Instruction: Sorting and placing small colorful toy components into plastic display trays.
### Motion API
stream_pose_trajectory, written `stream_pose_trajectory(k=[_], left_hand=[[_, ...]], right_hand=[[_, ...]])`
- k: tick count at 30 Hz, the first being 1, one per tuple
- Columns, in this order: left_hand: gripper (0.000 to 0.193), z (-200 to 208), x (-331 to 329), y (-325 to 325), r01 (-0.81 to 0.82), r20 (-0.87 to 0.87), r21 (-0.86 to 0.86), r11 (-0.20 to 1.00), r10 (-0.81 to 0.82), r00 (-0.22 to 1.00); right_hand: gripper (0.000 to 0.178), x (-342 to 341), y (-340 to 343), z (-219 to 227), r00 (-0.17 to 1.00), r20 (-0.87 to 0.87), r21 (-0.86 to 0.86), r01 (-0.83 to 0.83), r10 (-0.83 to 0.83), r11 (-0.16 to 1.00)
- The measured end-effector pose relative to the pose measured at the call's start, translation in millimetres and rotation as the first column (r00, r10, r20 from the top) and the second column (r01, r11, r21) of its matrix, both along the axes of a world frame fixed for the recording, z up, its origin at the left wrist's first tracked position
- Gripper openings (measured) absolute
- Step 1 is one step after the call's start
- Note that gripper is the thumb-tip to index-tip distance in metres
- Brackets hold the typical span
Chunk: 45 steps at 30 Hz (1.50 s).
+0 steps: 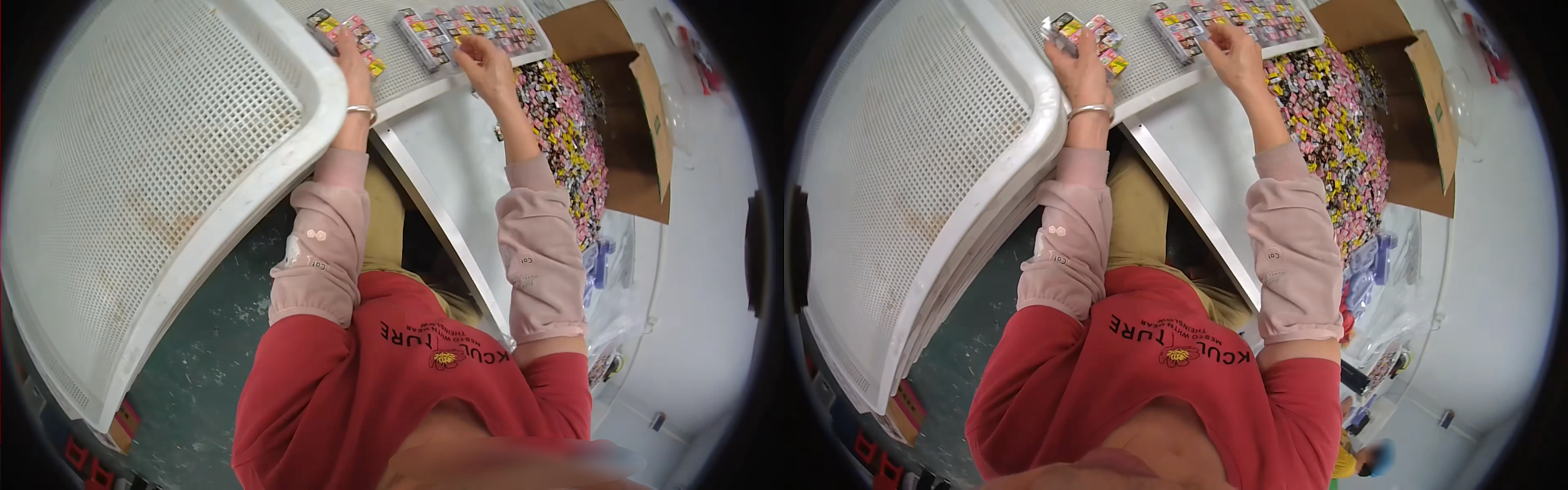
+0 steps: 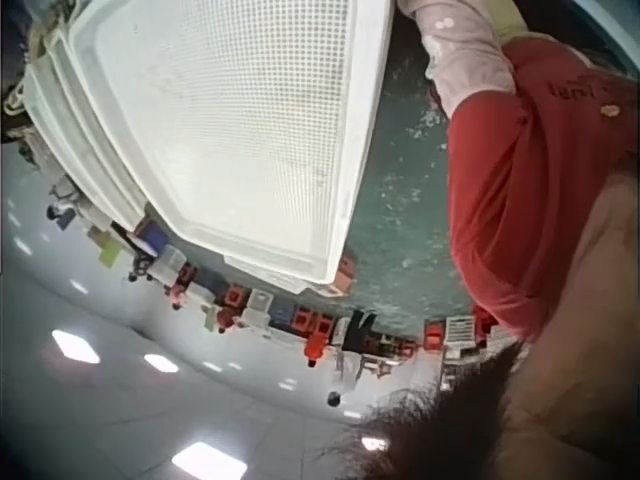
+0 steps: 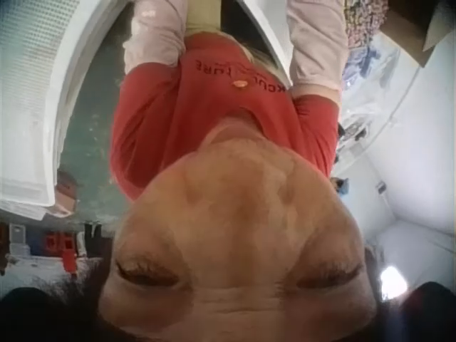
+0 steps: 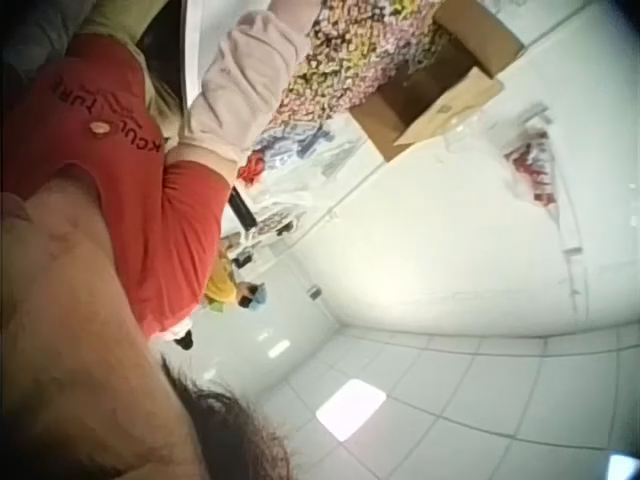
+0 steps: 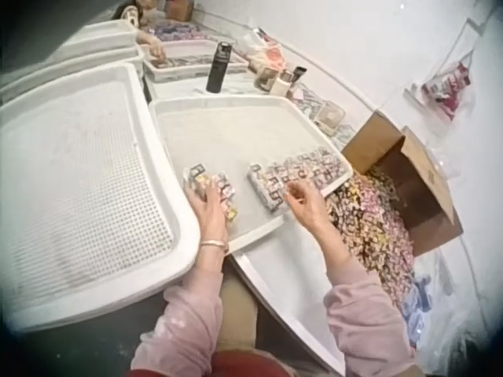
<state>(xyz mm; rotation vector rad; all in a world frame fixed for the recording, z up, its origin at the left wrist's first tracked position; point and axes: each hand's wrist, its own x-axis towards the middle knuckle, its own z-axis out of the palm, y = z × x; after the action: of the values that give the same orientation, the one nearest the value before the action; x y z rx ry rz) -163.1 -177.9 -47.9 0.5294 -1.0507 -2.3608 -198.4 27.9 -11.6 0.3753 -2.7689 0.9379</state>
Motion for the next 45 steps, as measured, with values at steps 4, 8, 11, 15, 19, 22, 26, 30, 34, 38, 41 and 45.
stream_pose_trajectory(k=[4, 8, 11, 15, 19, 22, 26, 30, 34, 38, 41, 45], left_hand=[[0.05, -30.1, -12.4, 3.2, -0.13, 0.043, -0.283, 0.95, 0.148, 0.988], [0.056, -34.4, 11.1, -10.3, -0.025, 0.126, -0.853, 0.521, 0.252, 0.96], [0.054, -36.1, 12.4, -10.7, -0.044, 0.133, -0.749, 0.661, 0.215, 0.967], [0.053, -34.7, 10.1, -11.1, -0.072, 0.115, -0.584, 0.809, 0.17, 0.979], [0.053, -36.7, 9.9, -9.5, -0.082, 0.088, -0.402, 0.912, 0.128, 0.988], [0.053, -35.0, 9.0, -6.3, -0.083, 0.056, -0.255, 0.963, 0.1, 0.993], [0.055, -31.6, 7.5, -2.7, -0.072, 0.002, -0.055, 0.996, 0.072, 0.997], [0.057, -28.7, 6.8, -1.0, -0.047, -0.055, 0.135, 0.99, 0.055, 0.997], [0.061, -13.1, 1.8, -0.8, 0.003, -0.148, 0.295, 0.955, 0.043, 0.988], [0.063, -37.3, -12.5, 8.3, -0.083, -0.073, -0.001, 0.997, 0.083, 0.994], [0.059, -7.7, -6.0, 4.8, -0.031, 0.092, -0.036, 0.999, 0.035, 0.995], [0.064, -22.9, -14.3, 6.5, 0.069, 0.076, -0.009, 0.998, -0.068, 0.995]], right_hand=[[0.047, 2.8, -27.3, -12.3, 0.95, -0.276, 0.386, -0.027, 0.144, 0.922], [0.055, 0.3, -37.3, -14.1, 0.984, -0.173, 0.485, 0.045, 0.045, 0.873], [0.056, 1.9, -44.5, -14.0, 0.983, -0.182, 0.573, 0.101, 0.007, 0.813], [0.059, -1.0, -44.6, -15.6, 0.985, -0.167, 0.605, 0.135, -0.041, 0.785], [0.061, -6.9, -44.9, -12.6, 0.993, -0.04, 0.552, 0.115, -0.112, 0.826], [0.064, -15.8, -35.9, -6.1, 0.988, 0.083, 0.489, 0.076, -0.133, 0.869], [0.067, -19.9, -29.3, -0.2, 0.953, 0.252, 0.339, 0.078, -0.171, 0.938], [0.068, -19.9, -34.2, 4.6, 0.951, 0.243, 0.372, 0.09, -0.19, 0.924], [0.066, -19.8, -36.8, -2.5, 0.977, 0.139, 0.482, 0.074, -0.159, 0.873], [0.056, -8.5, -46.0, -4.1, 0.994, 0.006, 0.509, 0.091, -0.109, 0.856], [0.062, 14.1, -47.0, 11.9, 0.992, -0.011, 0.506, 0.113, -0.124, 0.855], [0.051, 65.0, -34.5, 18.6, 0.984, -0.18, 0.303, 0.039, 0.017, 0.952]])
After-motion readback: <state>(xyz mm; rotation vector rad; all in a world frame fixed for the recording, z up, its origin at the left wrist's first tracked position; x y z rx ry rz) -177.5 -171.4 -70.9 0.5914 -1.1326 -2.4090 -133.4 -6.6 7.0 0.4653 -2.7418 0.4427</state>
